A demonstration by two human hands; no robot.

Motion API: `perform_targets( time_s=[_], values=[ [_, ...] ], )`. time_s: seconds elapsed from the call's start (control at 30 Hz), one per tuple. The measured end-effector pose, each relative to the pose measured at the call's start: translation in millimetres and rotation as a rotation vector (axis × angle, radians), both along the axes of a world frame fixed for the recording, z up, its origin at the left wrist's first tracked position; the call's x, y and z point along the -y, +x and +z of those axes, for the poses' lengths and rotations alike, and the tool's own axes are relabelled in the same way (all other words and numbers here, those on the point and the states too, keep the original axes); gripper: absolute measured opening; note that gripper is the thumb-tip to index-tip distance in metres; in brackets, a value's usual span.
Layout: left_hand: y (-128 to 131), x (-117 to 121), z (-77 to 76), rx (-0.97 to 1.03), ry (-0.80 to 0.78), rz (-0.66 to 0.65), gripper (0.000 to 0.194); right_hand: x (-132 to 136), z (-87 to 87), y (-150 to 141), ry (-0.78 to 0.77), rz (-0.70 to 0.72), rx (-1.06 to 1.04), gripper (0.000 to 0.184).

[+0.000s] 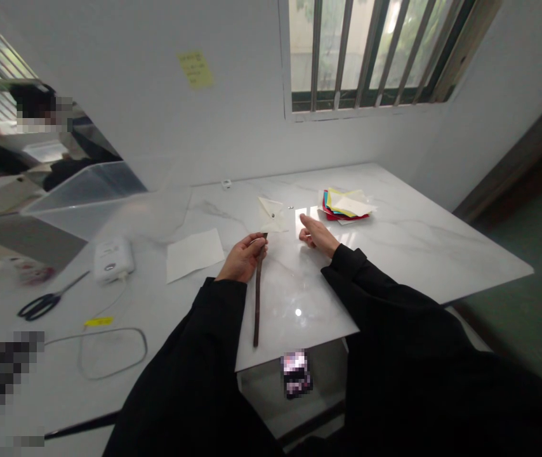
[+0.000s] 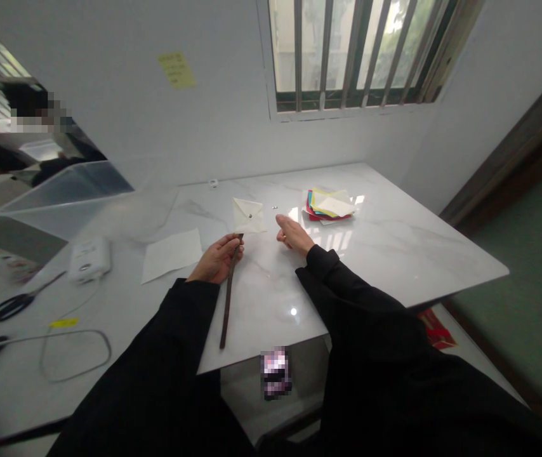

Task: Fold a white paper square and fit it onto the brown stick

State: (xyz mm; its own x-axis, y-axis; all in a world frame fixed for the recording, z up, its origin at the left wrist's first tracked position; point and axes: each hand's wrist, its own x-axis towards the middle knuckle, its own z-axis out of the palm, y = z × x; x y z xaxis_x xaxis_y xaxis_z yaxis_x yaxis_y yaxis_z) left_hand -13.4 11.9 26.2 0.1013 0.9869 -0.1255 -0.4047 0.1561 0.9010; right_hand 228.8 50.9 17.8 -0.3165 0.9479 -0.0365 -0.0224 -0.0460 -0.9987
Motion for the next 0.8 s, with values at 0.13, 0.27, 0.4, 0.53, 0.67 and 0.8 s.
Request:
perform_targets(
  time_s=[0.13, 0.27, 0.4, 0.53, 0.67, 0.8],
  values=[
    [-1, -1, -1.3, 0.015, 0.007, 0.019, 0.035, 13, 5.4, -3, -0.152, 0.521, -0.008, 0.061],
    [-1, -1, -1.8, 0.014, 0.010, 0.017, 0.036, 12, 5.6, -6, -0.155, 0.297, -0.079, 0.055],
    [-2, -2, -3.4, 0.001, 0.008, 0.017, 0.037, 2, 5.6, -3, -0.115, -0.016, -0.119, 0.037],
    [-1, -3, -5.4, -0.023, 0.013, -0.002, 0.041, -1, 5.3, 0, -0.081, -0.213, -0.064, 0.044],
    [0, -2, -5.7, -0.055, 0.060, -0.023, 0.044, 9, 5.5, 5, -0.117, 0.507, 0.026, 0.064],
    [0, -1, -4.4, -0.059, 0.058, -0.005, 0.045, 18, 4.7, 5, -0.139, 1.016, 0.005, 0.067]
  ],
)
